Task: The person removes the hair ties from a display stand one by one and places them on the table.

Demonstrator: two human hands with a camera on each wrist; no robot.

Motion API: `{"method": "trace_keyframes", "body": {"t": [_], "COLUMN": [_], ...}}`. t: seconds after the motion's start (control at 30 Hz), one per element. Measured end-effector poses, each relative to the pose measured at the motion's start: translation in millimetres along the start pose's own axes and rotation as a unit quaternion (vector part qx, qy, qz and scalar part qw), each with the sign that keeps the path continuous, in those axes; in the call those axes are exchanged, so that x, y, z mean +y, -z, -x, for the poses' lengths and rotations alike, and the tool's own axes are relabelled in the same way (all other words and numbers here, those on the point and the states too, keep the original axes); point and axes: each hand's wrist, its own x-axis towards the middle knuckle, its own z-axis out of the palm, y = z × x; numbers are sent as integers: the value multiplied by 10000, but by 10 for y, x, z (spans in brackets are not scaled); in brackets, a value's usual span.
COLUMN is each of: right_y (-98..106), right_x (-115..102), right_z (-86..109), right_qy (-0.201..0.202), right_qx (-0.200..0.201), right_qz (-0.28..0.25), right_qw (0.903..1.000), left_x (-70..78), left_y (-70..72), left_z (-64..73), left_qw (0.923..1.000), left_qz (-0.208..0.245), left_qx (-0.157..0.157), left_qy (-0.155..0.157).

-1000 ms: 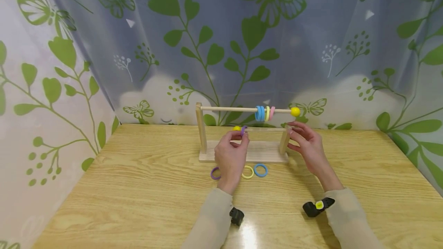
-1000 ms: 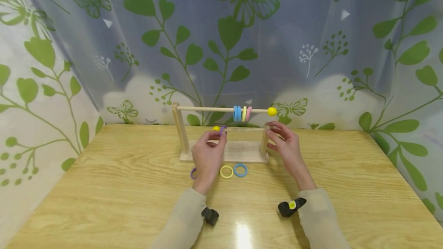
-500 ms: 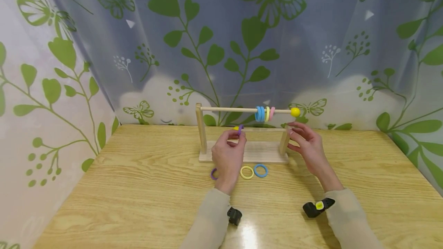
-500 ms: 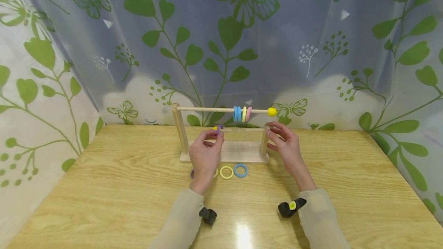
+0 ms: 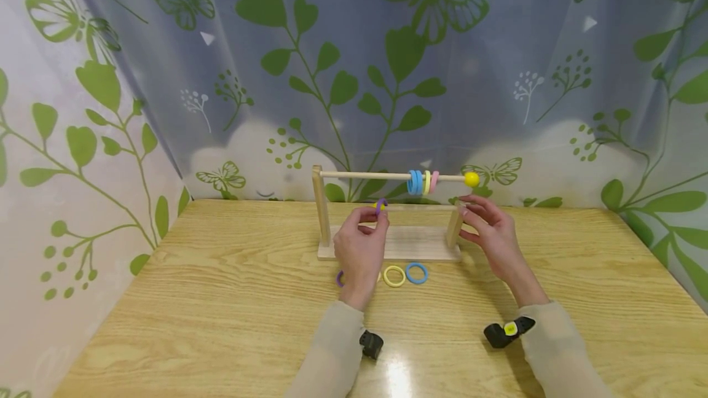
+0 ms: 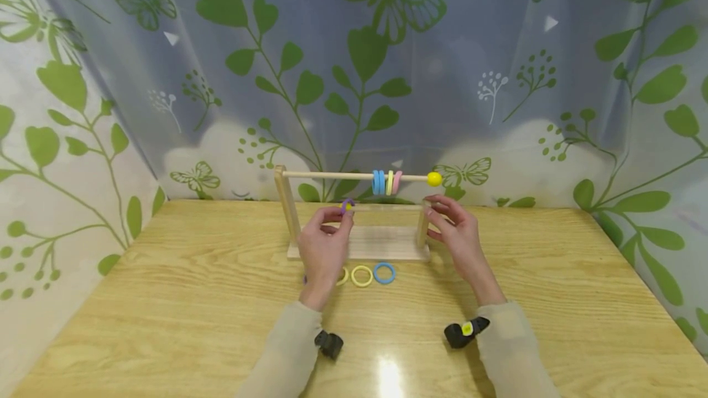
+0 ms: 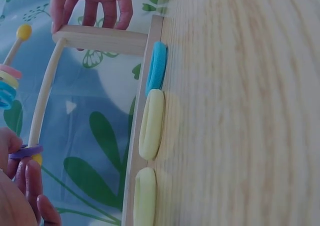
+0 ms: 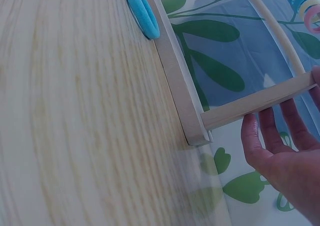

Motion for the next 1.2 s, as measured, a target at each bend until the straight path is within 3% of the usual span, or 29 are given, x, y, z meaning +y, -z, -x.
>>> {"method": "trace_keyframes", "body": {"t": [0.47, 0.7, 0.87, 1.2], "right_y": [0, -1, -2, 4], "right_x": [17, 11, 9, 9], "right_z": [6, 12, 13, -4], "right_qy": [16, 18, 12, 27], "right_qx": [-13, -28, -16, 3], "right_qz": [-16, -31, -45, -127], "right_qw": [10000, 10000, 10000, 9999], "left_x": [-72, -97, -84, -130], "left_y": [37, 60, 93, 149], "left_z": [-37, -53, -73, -117], "left_qw": [9993, 9977, 9956, 9954], "left_qz": [278, 518, 768, 804], "left_qx": [-17, -202, -307, -303], "left_qy": [231, 399, 442, 424]}}
